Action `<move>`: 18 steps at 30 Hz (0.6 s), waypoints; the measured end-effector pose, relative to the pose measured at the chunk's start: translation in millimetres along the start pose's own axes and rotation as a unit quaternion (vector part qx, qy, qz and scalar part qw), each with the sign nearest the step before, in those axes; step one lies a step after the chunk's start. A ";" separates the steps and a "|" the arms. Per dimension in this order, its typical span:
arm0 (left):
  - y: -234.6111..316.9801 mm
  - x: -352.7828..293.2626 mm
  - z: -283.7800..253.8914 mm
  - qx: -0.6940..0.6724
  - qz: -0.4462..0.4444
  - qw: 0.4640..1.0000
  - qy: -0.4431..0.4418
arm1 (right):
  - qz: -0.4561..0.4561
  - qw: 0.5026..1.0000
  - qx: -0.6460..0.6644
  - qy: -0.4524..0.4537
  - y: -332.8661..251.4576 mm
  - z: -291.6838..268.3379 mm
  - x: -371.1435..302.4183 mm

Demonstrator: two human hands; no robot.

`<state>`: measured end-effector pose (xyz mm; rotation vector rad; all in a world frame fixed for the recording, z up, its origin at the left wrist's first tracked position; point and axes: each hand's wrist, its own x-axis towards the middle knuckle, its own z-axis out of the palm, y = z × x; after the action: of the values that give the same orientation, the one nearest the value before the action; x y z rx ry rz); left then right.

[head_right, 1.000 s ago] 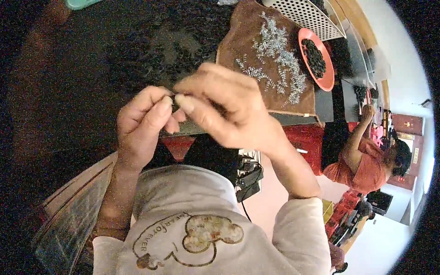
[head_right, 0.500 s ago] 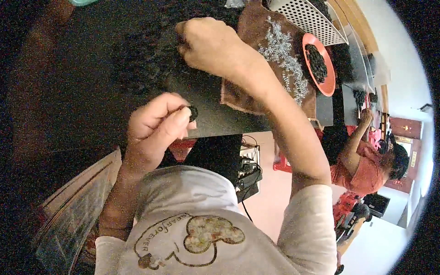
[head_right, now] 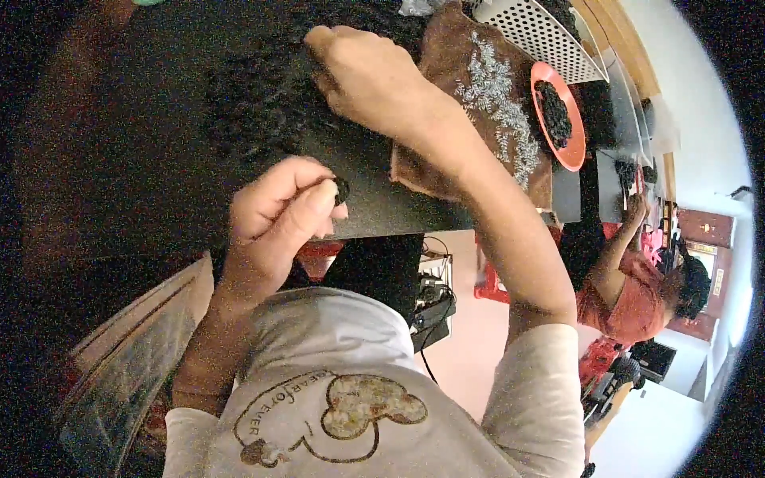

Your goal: Manually assembling small black plastic components with metal rings at a workshop bench.

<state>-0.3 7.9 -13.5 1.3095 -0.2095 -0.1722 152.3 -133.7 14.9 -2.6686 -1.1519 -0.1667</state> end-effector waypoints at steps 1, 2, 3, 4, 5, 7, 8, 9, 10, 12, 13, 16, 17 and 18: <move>-0.1 0.2 0.3 0.007 0.012 1.000 0.003 | -0.006 1.000 0.020 0.013 0.6 1.7 -0.1; 1.2 0.2 1.2 0.008 0.011 1.000 0.001 | -0.004 1.000 0.020 0.014 3.1 3.8 -0.6; 3.2 0.2 2.1 0.008 0.002 1.000 0.004 | -0.024 0.999 0.023 0.028 6.2 6.5 -1.0; 4.5 0.2 3.2 0.009 -0.007 1.000 0.006 | -0.044 0.998 0.025 0.042 7.9 7.3 -2.1; 4.4 0.2 3.1 0.010 -0.008 1.000 0.006 | -0.043 0.998 0.026 0.043 5.7 6.1 -2.3; 3.8 0.7 3.1 0.005 0.004 1.000 0.008 | -0.012 0.995 0.080 0.062 -1.8 -0.5 -4.6; 4.9 0.4 3.3 0.006 0.004 1.000 0.007 | -0.011 0.995 0.080 0.063 -6.3 -6.6 -6.4; 6.3 0.0 3.1 0.009 0.007 1.000 0.011 | 0.003 0.991 0.118 0.069 -11.2 -14.2 -8.8; 7.3 -0.3 3.0 0.011 0.010 1.000 0.015 | 0.018 0.985 0.156 0.075 -15.9 -21.0 -12.6; 7.7 -0.7 3.1 0.004 0.010 1.000 0.021 | 0.059 0.968 0.235 0.059 -27.7 -32.8 -27.9; 7.1 -0.7 3.0 -0.002 0.011 1.000 0.028 | 0.098 0.944 0.313 0.042 -28.8 -35.7 -32.9; 6.2 -1.2 2.9 -0.028 0.013 0.999 0.037 | 0.204 0.851 0.484 -0.015 -43.2 -54.9 -57.4; 4.5 -0.7 3.0 -0.028 0.013 0.999 0.034 | 0.213 0.821 0.529 -0.017 -45.5 -60.5 -65.2; 2.1 -0.2 2.7 -0.023 0.023 0.999 0.033 | 0.195 0.816 0.544 -0.005 -43.0 -59.2 -72.0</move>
<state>-1.1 6.0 -10.9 1.2610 -0.1774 -0.0948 70.9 -170.8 65.3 -1.7577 -0.4062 0.4513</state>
